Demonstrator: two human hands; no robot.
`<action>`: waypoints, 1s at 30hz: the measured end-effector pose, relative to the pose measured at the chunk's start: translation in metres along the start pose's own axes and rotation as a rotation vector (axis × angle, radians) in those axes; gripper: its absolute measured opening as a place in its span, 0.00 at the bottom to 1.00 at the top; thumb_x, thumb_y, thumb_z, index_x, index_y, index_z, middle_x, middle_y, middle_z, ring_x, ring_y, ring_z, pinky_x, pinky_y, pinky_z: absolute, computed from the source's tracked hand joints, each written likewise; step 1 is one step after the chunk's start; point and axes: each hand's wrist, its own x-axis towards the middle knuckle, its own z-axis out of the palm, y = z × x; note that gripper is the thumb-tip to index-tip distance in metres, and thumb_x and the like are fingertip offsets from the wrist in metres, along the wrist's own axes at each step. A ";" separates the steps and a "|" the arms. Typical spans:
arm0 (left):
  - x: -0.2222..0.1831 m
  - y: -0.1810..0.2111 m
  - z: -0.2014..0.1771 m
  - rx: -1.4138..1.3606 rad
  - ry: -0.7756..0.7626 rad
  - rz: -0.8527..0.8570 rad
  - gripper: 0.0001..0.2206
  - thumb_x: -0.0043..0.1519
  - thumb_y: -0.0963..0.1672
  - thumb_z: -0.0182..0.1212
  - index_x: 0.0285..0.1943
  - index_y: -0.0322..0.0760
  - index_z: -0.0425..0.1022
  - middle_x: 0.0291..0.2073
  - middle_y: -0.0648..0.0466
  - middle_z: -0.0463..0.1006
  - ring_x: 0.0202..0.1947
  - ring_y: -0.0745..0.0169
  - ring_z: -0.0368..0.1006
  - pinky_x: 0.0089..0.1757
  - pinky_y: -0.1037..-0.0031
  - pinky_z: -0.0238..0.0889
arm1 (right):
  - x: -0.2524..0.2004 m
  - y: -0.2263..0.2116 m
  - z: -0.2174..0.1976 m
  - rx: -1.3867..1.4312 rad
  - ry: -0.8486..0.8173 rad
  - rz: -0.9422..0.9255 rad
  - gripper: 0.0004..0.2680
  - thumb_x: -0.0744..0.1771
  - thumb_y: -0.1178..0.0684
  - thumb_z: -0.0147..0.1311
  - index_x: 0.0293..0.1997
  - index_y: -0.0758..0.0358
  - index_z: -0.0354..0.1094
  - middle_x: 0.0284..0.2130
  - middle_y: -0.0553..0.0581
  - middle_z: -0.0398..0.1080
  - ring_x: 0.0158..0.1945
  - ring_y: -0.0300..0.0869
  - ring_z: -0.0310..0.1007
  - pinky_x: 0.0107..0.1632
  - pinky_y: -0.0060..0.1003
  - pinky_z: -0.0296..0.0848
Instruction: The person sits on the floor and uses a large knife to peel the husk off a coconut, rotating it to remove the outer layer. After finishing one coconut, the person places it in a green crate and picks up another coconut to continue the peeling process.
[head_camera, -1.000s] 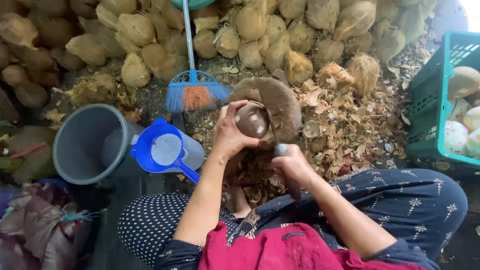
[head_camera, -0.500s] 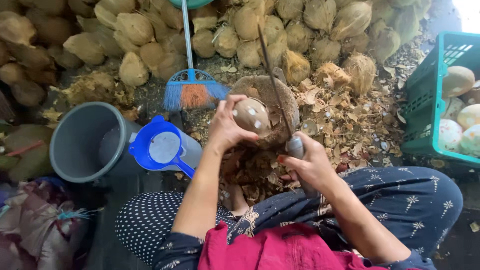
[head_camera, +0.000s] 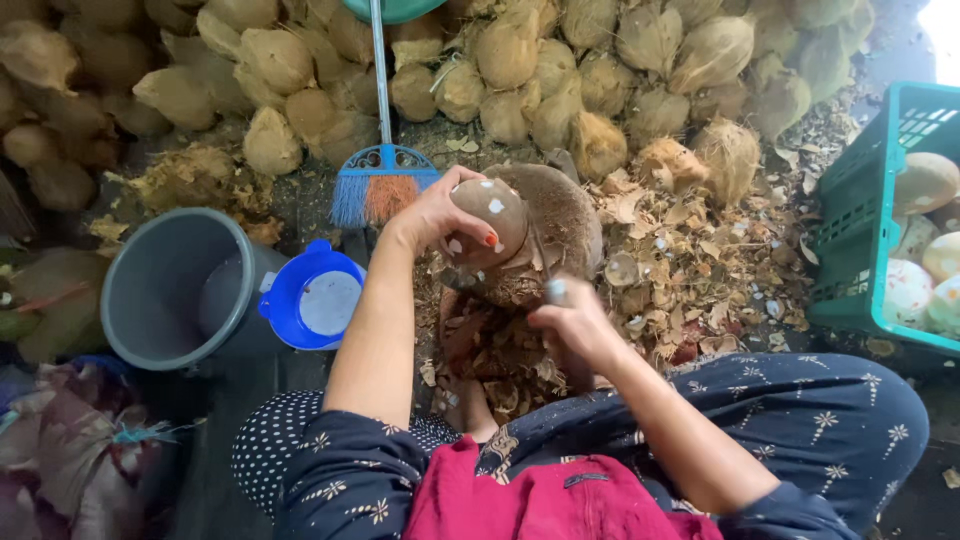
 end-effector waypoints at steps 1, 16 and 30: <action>-0.010 0.008 -0.002 0.005 0.000 0.006 0.42 0.27 0.44 0.86 0.56 0.51 0.75 0.51 0.42 0.77 0.54 0.45 0.72 0.48 0.62 0.68 | -0.004 -0.007 -0.001 0.003 0.003 -0.007 0.07 0.58 0.62 0.62 0.31 0.70 0.67 0.12 0.64 0.67 0.11 0.48 0.67 0.17 0.41 0.66; 0.007 -0.009 -0.010 -0.019 0.004 -0.042 0.41 0.27 0.44 0.86 0.56 0.56 0.75 0.49 0.46 0.78 0.48 0.49 0.76 0.33 0.65 0.74 | -0.001 -0.012 0.005 -0.021 0.021 -0.217 0.04 0.54 0.65 0.58 0.20 0.66 0.66 0.08 0.58 0.65 0.10 0.43 0.68 0.20 0.36 0.68; -0.050 0.038 0.009 0.071 -0.038 -0.040 0.47 0.23 0.43 0.87 0.59 0.55 0.72 0.59 0.43 0.74 0.60 0.41 0.70 0.51 0.61 0.73 | -0.042 -0.034 0.007 0.378 -0.011 0.236 0.05 0.58 0.63 0.58 0.27 0.71 0.64 0.11 0.65 0.60 0.10 0.51 0.65 0.13 0.50 0.66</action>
